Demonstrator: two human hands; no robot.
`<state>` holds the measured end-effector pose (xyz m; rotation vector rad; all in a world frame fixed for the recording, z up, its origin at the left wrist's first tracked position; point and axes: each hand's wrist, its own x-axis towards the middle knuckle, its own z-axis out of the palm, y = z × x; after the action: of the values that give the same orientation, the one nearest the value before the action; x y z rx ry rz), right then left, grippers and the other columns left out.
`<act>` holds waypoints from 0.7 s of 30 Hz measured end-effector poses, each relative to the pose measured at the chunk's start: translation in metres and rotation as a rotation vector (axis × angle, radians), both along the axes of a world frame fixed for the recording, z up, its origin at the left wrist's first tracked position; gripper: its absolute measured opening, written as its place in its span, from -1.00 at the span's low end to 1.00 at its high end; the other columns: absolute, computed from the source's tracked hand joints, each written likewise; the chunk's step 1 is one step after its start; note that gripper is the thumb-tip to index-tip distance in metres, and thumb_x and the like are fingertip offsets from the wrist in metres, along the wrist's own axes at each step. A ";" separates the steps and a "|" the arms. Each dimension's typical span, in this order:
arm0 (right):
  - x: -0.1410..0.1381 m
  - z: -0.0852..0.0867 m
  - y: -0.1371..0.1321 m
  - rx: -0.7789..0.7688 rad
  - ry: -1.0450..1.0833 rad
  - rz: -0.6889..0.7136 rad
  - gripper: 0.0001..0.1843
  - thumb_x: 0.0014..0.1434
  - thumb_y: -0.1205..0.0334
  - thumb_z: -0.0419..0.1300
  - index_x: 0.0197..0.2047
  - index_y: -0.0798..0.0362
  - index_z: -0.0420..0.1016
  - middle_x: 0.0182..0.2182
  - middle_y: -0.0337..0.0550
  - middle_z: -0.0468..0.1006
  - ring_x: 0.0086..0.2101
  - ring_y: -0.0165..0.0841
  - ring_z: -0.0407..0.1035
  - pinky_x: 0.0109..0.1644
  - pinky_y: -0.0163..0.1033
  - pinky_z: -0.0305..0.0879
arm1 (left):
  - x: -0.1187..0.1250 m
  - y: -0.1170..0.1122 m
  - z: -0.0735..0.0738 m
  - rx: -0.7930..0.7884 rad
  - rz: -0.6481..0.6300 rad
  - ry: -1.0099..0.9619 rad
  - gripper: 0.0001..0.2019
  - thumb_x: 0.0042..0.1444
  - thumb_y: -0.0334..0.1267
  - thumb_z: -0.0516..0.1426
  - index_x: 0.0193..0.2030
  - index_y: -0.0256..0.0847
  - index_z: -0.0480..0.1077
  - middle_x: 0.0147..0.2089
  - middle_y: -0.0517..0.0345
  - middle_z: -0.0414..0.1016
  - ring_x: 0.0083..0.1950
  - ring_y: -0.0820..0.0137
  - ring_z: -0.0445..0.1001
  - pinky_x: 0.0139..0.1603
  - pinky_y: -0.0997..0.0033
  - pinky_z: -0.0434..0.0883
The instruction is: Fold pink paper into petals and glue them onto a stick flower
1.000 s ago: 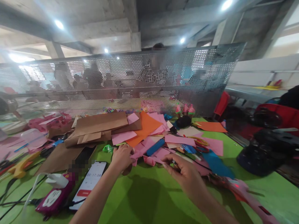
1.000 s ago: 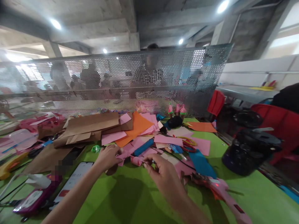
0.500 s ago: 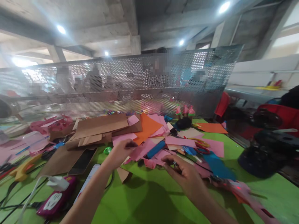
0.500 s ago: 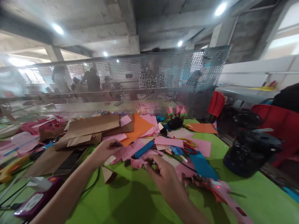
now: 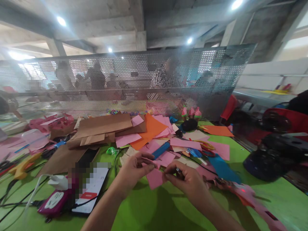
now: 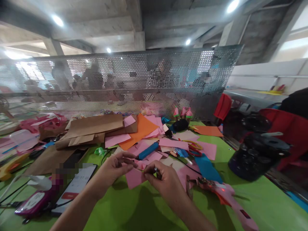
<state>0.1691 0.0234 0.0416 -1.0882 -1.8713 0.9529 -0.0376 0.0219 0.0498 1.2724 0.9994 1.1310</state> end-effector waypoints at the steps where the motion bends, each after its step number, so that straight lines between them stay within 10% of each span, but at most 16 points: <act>1: 0.000 0.000 0.000 -0.013 0.025 0.007 -0.87 0.20 0.14 0.24 -0.31 0.01 0.49 -0.42 -0.25 0.54 -0.36 -0.33 0.40 -0.28 -0.30 0.27 | 0.000 -0.001 -0.002 -0.031 0.040 -0.081 -0.65 -0.02 -0.08 0.33 -0.14 -0.22 0.48 -0.23 0.01 0.64 -0.18 0.31 0.56 -0.14 0.40 0.41; 7: 0.002 -0.003 0.006 -0.009 0.088 -0.029 -0.86 0.18 0.11 0.25 -0.28 0.00 0.50 -0.39 -0.25 0.51 -0.35 -0.34 0.39 -0.27 -0.30 0.30 | 0.004 -0.016 -0.023 -0.192 0.111 -0.429 -0.48 0.08 0.12 0.23 0.06 -0.18 0.43 -0.14 -0.01 0.61 -0.19 0.26 0.58 -0.21 0.34 0.45; 16: 0.003 -0.003 0.003 -0.083 0.029 -0.009 -0.74 0.26 -0.01 0.15 -0.18 -0.02 0.51 -0.40 -0.24 0.51 -0.53 -0.42 0.22 -0.50 -0.32 0.14 | 0.010 -0.017 -0.057 -0.109 0.122 -0.289 -0.25 -0.12 -0.11 0.37 0.20 -0.28 0.24 -0.49 0.28 0.45 -0.48 0.49 0.37 -0.46 0.53 0.25; 21: 0.019 -0.001 0.011 0.012 0.204 -0.125 -0.60 0.35 -0.09 -0.01 -0.18 0.00 0.50 -0.35 -0.14 0.52 -0.44 -0.33 0.30 -0.35 -0.23 0.30 | 0.005 -0.023 -0.065 -0.123 0.099 -0.138 -0.37 -0.01 -0.26 0.21 0.24 -0.29 0.22 -0.37 0.23 0.45 -0.38 0.44 0.39 -0.40 0.49 0.25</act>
<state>0.1883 0.0347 0.0407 -1.0467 -1.6238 0.9425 -0.0325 -0.0012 -0.0151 1.0429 1.0209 1.1978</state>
